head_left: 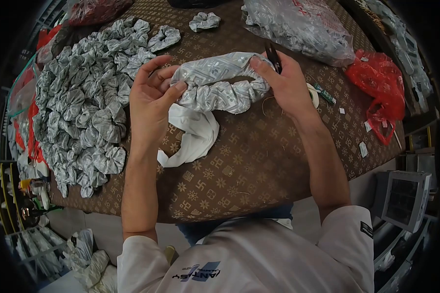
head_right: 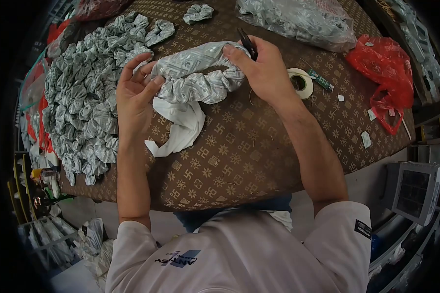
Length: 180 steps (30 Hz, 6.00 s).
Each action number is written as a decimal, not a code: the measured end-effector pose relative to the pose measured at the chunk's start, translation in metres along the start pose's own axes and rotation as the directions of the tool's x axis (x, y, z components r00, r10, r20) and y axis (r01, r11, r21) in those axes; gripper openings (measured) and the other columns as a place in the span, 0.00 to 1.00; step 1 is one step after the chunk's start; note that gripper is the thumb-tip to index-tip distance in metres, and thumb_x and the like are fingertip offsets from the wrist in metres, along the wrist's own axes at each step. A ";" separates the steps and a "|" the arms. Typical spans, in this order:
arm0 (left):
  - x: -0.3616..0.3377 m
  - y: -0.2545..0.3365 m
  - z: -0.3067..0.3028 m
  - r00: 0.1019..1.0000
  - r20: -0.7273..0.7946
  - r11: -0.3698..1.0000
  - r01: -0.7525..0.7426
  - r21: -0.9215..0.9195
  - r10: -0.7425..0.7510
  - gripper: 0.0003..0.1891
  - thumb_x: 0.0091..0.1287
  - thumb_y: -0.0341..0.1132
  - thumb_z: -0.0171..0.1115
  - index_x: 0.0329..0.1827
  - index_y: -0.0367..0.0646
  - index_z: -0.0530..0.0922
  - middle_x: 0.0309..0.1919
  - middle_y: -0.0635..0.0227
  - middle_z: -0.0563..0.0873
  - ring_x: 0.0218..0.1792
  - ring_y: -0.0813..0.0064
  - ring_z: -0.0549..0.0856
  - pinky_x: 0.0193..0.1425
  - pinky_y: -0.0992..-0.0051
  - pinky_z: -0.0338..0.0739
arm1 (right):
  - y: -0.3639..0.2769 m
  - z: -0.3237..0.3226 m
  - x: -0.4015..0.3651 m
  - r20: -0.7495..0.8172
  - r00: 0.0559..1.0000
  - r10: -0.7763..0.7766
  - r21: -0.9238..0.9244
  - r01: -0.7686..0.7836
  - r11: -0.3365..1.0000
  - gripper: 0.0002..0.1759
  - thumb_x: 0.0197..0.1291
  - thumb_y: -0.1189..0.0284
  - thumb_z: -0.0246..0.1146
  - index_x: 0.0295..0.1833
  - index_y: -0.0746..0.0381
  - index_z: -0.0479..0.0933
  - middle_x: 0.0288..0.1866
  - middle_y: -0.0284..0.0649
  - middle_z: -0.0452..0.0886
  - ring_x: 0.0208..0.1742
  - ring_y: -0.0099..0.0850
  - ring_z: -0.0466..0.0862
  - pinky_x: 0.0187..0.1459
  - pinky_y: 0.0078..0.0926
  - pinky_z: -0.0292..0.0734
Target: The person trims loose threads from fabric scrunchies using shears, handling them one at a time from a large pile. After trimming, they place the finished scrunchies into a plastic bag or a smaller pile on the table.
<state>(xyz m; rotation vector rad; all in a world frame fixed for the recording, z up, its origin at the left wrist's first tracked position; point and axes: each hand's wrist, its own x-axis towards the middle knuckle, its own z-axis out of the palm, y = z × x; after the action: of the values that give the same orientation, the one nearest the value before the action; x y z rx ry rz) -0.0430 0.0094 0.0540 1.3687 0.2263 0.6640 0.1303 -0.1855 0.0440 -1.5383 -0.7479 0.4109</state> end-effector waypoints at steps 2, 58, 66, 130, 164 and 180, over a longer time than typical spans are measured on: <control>0.000 0.000 0.000 1.000 0.002 1.000 -0.001 -0.011 0.001 0.26 0.65 0.17 0.66 0.66 0.35 0.70 0.52 0.61 0.84 0.51 0.77 0.85 0.56 0.78 0.82 | 0.003 0.003 -0.001 0.000 1.000 0.019 0.038 -0.019 0.999 0.15 0.70 0.64 0.66 0.47 0.67 0.81 0.37 0.29 0.85 0.38 0.15 0.78 0.42 0.20 0.74; -0.035 -0.009 0.030 0.945 0.270 0.978 0.203 -0.046 -0.183 0.12 0.77 0.37 0.55 0.40 0.38 0.80 0.30 0.76 0.81 0.32 0.90 0.75 0.36 0.84 0.69 | -0.011 0.025 -0.016 0.326 0.830 -0.453 -0.081 0.502 0.861 0.18 0.60 0.71 0.72 0.57 0.59 0.86 0.35 0.37 0.84 0.37 0.29 0.83 0.41 0.26 0.78; -0.033 -0.013 0.027 0.940 0.305 0.987 0.162 -0.014 -0.151 0.11 0.77 0.36 0.55 0.39 0.38 0.80 0.29 0.77 0.80 0.31 0.90 0.74 0.35 0.83 0.67 | -0.011 0.020 -0.013 0.355 0.814 -0.460 -0.140 0.533 0.835 0.20 0.59 0.77 0.70 0.58 0.60 0.85 0.34 0.37 0.83 0.34 0.27 0.79 0.37 0.23 0.73; 0.349 -0.004 0.210 0.529 0.819 0.339 -0.829 0.444 0.223 0.30 0.69 0.37 0.65 0.74 0.46 0.68 0.67 0.54 0.79 0.56 0.58 0.87 0.56 0.66 0.82 | 0.062 0.032 -0.003 0.133 0.986 -0.104 -0.336 0.144 0.931 0.12 0.64 0.67 0.68 0.45 0.66 0.83 0.38 0.48 0.87 0.41 0.43 0.88 0.42 0.36 0.82; 0.241 -0.039 0.214 0.588 0.671 0.171 -0.681 0.712 -0.452 0.33 0.63 0.62 0.63 0.56 0.39 0.84 0.55 0.45 0.85 0.56 0.52 0.84 0.60 0.59 0.78 | 0.054 0.035 -0.008 0.248 0.958 -0.142 -0.470 0.247 0.848 0.13 0.63 0.62 0.65 0.43 0.62 0.82 0.36 0.51 0.85 0.41 0.52 0.85 0.42 0.50 0.80; 0.255 -0.001 0.288 0.582 0.813 0.519 -0.701 0.488 0.022 0.25 0.53 0.47 0.80 0.49 0.41 0.84 0.38 0.58 0.89 0.39 0.61 0.88 0.47 0.67 0.82 | 0.068 0.028 -0.003 0.261 0.954 -0.147 -0.328 0.231 0.916 0.11 0.63 0.64 0.66 0.42 0.62 0.82 0.37 0.47 0.86 0.40 0.49 0.86 0.42 0.43 0.80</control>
<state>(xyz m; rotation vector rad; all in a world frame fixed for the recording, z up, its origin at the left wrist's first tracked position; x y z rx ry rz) 0.3107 -0.0864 0.1715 2.5257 -0.5886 0.3055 0.1241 -0.1644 -0.0262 -1.7507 -1.1982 0.3227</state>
